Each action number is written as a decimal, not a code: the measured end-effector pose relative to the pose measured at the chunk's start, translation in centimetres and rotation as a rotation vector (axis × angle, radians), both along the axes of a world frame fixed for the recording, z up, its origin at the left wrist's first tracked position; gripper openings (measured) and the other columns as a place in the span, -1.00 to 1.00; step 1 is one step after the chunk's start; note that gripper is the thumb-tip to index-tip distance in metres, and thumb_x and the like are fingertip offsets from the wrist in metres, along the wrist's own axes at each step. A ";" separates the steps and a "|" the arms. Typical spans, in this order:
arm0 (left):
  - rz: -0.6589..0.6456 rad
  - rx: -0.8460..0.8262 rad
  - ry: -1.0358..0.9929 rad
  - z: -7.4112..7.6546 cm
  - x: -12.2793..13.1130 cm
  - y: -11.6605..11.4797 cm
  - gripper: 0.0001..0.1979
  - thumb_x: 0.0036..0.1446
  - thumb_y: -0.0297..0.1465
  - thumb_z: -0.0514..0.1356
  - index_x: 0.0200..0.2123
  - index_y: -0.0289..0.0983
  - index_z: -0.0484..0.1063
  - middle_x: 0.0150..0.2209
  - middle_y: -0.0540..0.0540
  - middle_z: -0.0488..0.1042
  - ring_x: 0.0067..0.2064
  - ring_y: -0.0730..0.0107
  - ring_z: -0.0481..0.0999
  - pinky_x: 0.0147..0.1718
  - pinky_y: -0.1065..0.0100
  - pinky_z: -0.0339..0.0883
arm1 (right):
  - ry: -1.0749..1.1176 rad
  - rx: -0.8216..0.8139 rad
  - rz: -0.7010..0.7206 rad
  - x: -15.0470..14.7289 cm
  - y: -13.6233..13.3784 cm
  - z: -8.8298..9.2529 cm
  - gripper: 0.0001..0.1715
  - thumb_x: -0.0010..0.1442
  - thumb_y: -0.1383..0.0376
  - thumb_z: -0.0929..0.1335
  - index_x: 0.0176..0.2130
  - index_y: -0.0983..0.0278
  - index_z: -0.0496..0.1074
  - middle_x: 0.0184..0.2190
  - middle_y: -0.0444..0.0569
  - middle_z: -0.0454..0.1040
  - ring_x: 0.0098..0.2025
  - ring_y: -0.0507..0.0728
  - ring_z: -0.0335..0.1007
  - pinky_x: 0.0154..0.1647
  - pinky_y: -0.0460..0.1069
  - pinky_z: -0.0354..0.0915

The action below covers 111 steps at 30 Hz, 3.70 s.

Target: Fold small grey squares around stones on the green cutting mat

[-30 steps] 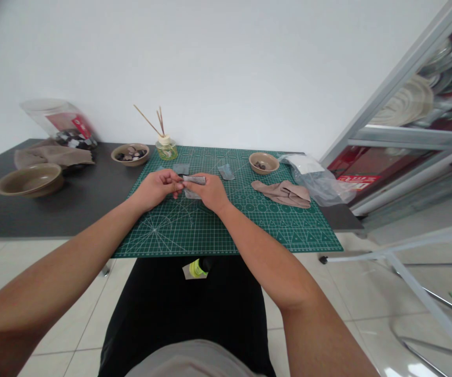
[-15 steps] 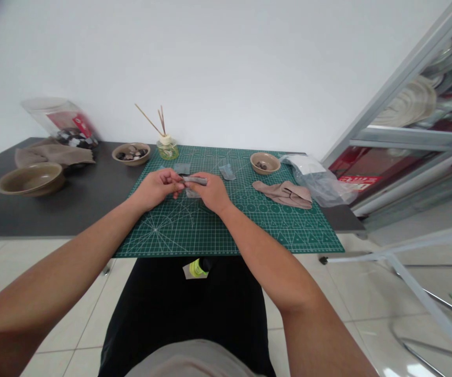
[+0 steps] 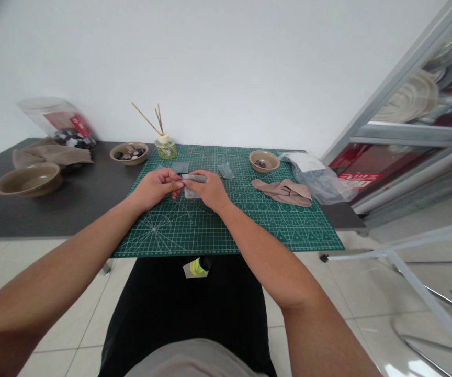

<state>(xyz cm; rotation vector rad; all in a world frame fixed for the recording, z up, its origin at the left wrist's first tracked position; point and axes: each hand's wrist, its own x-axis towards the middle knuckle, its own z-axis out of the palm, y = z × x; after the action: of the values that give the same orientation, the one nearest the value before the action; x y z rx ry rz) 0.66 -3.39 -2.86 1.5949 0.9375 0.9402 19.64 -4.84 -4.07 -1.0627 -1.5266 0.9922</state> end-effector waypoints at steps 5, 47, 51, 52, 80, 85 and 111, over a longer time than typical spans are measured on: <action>0.002 -0.011 -0.026 0.3 0.1 -0.2 -0.66 -0.10 -0.26 0.44 -0.42 -0.29 0.36 -0.56 0.02 0.49 -0.58 0.52 0.42 -0.55 0.44 0.33 | -0.046 0.029 -0.001 0.1 0.0 0.1 -0.66 0.04 0.05 0.49 -0.30 0.25 0.54 -0.41 -0.11 0.53 -0.36 0.06 0.41 -0.30 -0.04 0.30; 0.027 0.029 -0.028 -0.2 -0.3 0.2 -0.66 -0.12 -0.29 0.44 -0.40 -0.29 0.37 -0.58 0.01 0.49 -0.59 0.49 0.43 -0.57 0.45 0.30 | -0.139 0.091 0.022 0.2 -0.2 0.2 -0.65 0.11 0.01 0.44 -0.31 0.24 0.59 -0.45 -0.15 0.53 -0.39 0.04 0.38 -0.32 -0.06 0.22; 0.012 0.019 -0.025 -0.2 -0.2 0.1 -0.67 -0.10 -0.28 0.43 -0.39 -0.29 0.37 -0.57 0.01 0.50 -0.60 0.50 0.43 -0.58 0.45 0.29 | -0.099 0.058 0.010 0.2 -0.3 0.2 -0.65 0.08 0.01 0.46 -0.36 0.25 0.59 -0.51 -0.15 0.49 -0.45 0.03 0.33 -0.39 -0.07 0.19; 0.013 0.018 -0.026 -0.2 -0.2 0.1 -0.67 -0.10 -0.28 0.43 -0.39 -0.29 0.37 -0.58 0.01 0.50 -0.60 0.49 0.43 -0.58 0.45 0.29 | -0.094 0.056 0.005 0.2 -0.3 0.2 -0.65 0.07 0.01 0.47 -0.37 0.26 0.59 -0.52 -0.15 0.48 -0.46 0.03 0.31 -0.41 -0.06 0.18; 0.009 0.022 -0.004 -0.1 -0.2 0.1 -0.70 -0.10 -0.32 0.40 -0.39 -0.30 0.36 -0.61 0.04 0.47 -0.61 0.51 0.41 -0.58 0.45 0.27 | -0.175 0.115 -0.017 0.1 -0.5 0.4 -0.68 0.09 0.05 0.46 -0.34 0.26 0.60 -0.49 -0.13 0.52 -0.42 0.05 0.38 -0.37 -0.06 0.20; 0.010 0.020 -0.008 0.0 -0.1 0.1 -0.72 -0.11 -0.33 0.39 -0.39 -0.30 0.37 -0.61 0.04 0.48 -0.61 0.51 0.41 -0.58 0.46 0.26 | -0.164 0.092 -0.045 0.2 -0.5 0.4 -0.69 0.07 0.07 0.48 -0.34 0.27 0.61 -0.51 -0.10 0.53 -0.45 0.05 0.37 -0.41 -0.05 0.21; -0.045 -0.018 -0.268 -0.5 0.1 0.0 -0.64 -0.02 -0.25 0.43 -0.25 -0.30 0.42 -0.47 -0.02 0.56 -0.44 0.42 0.57 -0.41 0.36 0.50 | -0.219 0.227 -0.141 0.1 -0.7 0.6 -0.77 0.10 0.10 0.46 -0.37 0.21 0.59 -0.44 -0.14 0.58 -0.38 0.07 0.45 -0.28 -0.03 0.30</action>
<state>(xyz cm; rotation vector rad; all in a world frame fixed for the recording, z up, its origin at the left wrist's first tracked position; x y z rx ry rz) 0.75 -3.35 -3.37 1.4261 0.7185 1.0797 19.70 -5.53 -3.51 -1.1253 -1.6699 0.6046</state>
